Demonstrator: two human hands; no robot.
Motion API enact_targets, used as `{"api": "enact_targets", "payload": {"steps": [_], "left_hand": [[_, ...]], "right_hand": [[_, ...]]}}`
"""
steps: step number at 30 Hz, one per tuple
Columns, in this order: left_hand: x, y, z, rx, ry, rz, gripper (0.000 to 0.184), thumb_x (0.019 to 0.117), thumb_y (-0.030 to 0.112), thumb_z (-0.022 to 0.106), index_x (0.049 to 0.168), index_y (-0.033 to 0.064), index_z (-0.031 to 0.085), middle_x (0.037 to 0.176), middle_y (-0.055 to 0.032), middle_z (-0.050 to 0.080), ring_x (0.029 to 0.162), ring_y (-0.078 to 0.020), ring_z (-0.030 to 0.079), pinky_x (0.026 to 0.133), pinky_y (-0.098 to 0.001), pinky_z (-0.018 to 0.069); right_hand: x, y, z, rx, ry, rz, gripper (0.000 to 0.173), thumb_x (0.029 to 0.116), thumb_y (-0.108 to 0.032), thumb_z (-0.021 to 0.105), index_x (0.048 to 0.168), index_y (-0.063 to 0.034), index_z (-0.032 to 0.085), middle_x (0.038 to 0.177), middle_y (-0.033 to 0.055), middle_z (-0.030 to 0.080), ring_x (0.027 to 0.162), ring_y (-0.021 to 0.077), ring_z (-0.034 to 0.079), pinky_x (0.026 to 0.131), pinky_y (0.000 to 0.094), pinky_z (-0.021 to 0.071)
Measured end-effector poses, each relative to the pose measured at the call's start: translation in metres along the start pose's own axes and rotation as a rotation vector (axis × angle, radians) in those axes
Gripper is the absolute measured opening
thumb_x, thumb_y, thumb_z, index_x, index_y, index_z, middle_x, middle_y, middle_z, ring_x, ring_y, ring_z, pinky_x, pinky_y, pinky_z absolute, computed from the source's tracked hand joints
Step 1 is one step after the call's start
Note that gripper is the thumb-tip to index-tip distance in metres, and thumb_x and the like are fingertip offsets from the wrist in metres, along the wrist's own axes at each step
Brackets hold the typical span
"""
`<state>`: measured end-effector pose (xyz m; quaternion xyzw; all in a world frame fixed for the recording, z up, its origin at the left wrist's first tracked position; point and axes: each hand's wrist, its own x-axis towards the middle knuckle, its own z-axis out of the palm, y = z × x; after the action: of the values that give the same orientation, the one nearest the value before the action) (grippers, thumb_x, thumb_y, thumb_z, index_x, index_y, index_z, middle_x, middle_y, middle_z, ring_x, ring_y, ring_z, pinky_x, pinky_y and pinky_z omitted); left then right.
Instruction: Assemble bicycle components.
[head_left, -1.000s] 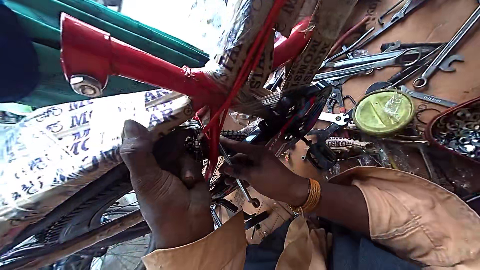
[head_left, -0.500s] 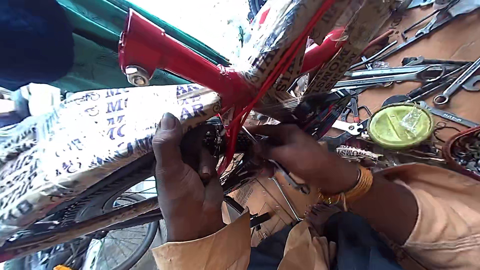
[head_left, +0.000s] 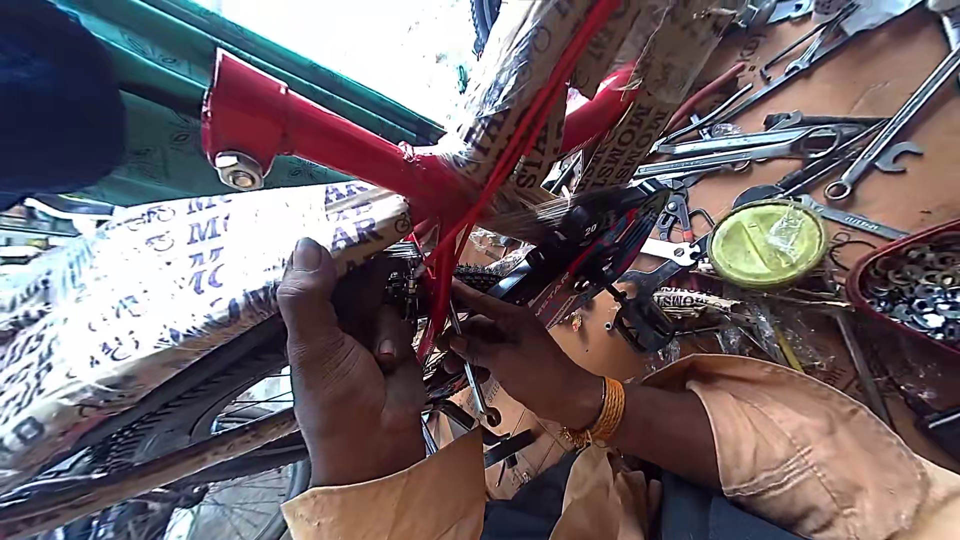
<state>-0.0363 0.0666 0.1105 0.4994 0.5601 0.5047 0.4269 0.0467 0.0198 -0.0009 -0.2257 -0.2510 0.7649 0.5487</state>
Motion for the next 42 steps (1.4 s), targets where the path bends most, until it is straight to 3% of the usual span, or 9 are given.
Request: {"api": "enact_targets", "payload": {"steps": [5, 8, 15, 22, 28, 30, 33, 38, 42], "left_hand": [[0.001, -0.001, -0.004, -0.017, 0.001, -0.002, 0.027, 0.1088, 0.038, 0.043, 0.105, 0.0202, 0.062, 0.082, 0.0014, 0.068, 0.042, 0.0012, 0.038, 0.035, -0.0118, 0.026], [-0.001, -0.001, -0.002, -0.021, -0.005, 0.013, 0.027, 0.1095, 0.038, 0.041, 0.108, 0.0197, 0.061, 0.085, 0.0005, 0.069, 0.043, 0.0016, 0.038, 0.036, -0.0114, 0.0258], [-0.003, 0.0, -0.003, -0.019, 0.024, 0.019, 0.024, 0.1088, 0.036, 0.046, 0.109, 0.0204, 0.064, 0.089, 0.001, 0.072, 0.044, 0.002, 0.041, 0.036, -0.0111, 0.027], [-0.006, 0.0, -0.005, -0.036, 0.038, -0.003, 0.024, 0.1066, 0.04, 0.052, 0.108, 0.0207, 0.067, 0.09, 0.0019, 0.071, 0.044, 0.0009, 0.039, 0.038, -0.0119, 0.0296], [-0.005, -0.002, -0.007, -0.076, 0.111, -0.029, 0.025, 0.1005, 0.038, 0.065, 0.117, 0.0199, 0.068, 0.091, -0.0012, 0.07, 0.047, -0.0013, 0.042, 0.039, -0.0135, 0.0316], [-0.005, -0.005, -0.004, -0.069, 0.148, -0.063, 0.029, 0.1003, 0.04, 0.064, 0.12, 0.019, 0.067, 0.096, -0.0024, 0.073, 0.048, -0.0013, 0.044, 0.04, -0.0141, 0.033], [-0.009, -0.003, -0.004, -0.029, 0.179, -0.089, 0.029, 0.0969, 0.045, 0.068, 0.113, 0.0212, 0.07, 0.081, 0.0012, 0.067, 0.049, -0.0024, 0.046, 0.043, -0.0165, 0.0387], [-0.003, 0.0, -0.001, -0.132, 0.223, -0.062, 0.024, 0.0894, 0.029, 0.08, 0.107, 0.016, 0.07, 0.07, -0.0029, 0.057, 0.049, -0.0081, 0.044, 0.044, -0.0218, 0.0372], [-0.002, 0.003, -0.003, -0.103, 0.195, -0.114, 0.04, 0.087, 0.039, 0.082, 0.118, 0.0177, 0.07, 0.092, -0.0057, 0.07, 0.066, -0.0142, 0.061, 0.057, -0.0284, 0.052]], "right_hand": [[0.001, -0.018, -0.019, -0.057, -0.064, 0.036, 0.048, 0.1082, -0.014, 0.049, 0.155, -0.0211, 0.046, 0.083, 0.0083, 0.063, 0.056, 0.01, 0.054, 0.048, 0.0211, 0.0455], [0.016, -0.04, -0.034, -0.073, -0.163, 0.087, 0.044, 0.1069, -0.009, 0.05, 0.151, -0.0106, 0.049, 0.082, 0.0104, 0.063, 0.058, 0.0128, 0.059, 0.051, 0.0243, 0.051], [0.039, -0.101, -0.05, -0.326, -0.29, 0.264, 0.026, 0.1033, -0.01, 0.051, 0.125, -0.0017, 0.061, 0.078, 0.0076, 0.061, 0.054, 0.0085, 0.055, 0.046, 0.0194, 0.0476], [0.003, -0.034, -0.021, -0.356, -0.014, 0.029, 0.05, 0.1044, -0.012, 0.058, 0.153, -0.0186, 0.048, 0.094, 0.0093, 0.07, 0.069, 0.0189, 0.068, 0.058, 0.032, 0.0606], [0.009, 0.006, -0.003, -0.146, 0.012, -0.064, 0.061, 0.1013, -0.011, 0.063, 0.157, -0.0234, 0.043, 0.11, 0.01, 0.073, 0.087, 0.0216, 0.073, 0.075, 0.0354, 0.0626], [0.008, 0.005, -0.005, -0.113, 0.017, -0.004, 0.058, 0.1027, -0.011, 0.06, 0.157, -0.0231, 0.043, 0.107, 0.0095, 0.073, 0.084, 0.019, 0.071, 0.073, 0.0327, 0.0603], [0.009, -0.008, -0.008, -0.14, 0.071, 0.043, 0.046, 0.1041, -0.012, 0.054, 0.15, -0.0155, 0.053, 0.093, 0.0075, 0.072, 0.069, 0.0118, 0.064, 0.059, 0.0261, 0.054], [0.022, -0.043, -0.024, -0.254, 0.007, 0.121, 0.036, 0.108, -0.021, 0.046, 0.138, -0.0094, 0.061, 0.077, 0.0075, 0.064, 0.058, 0.0113, 0.059, 0.051, 0.0239, 0.05], [0.032, -0.064, -0.03, -0.245, -0.039, 0.242, 0.03, 0.1074, -0.022, 0.048, 0.131, -0.0097, 0.062, 0.076, 0.0039, 0.063, 0.055, 0.0078, 0.056, 0.048, 0.0213, 0.0476]]}}
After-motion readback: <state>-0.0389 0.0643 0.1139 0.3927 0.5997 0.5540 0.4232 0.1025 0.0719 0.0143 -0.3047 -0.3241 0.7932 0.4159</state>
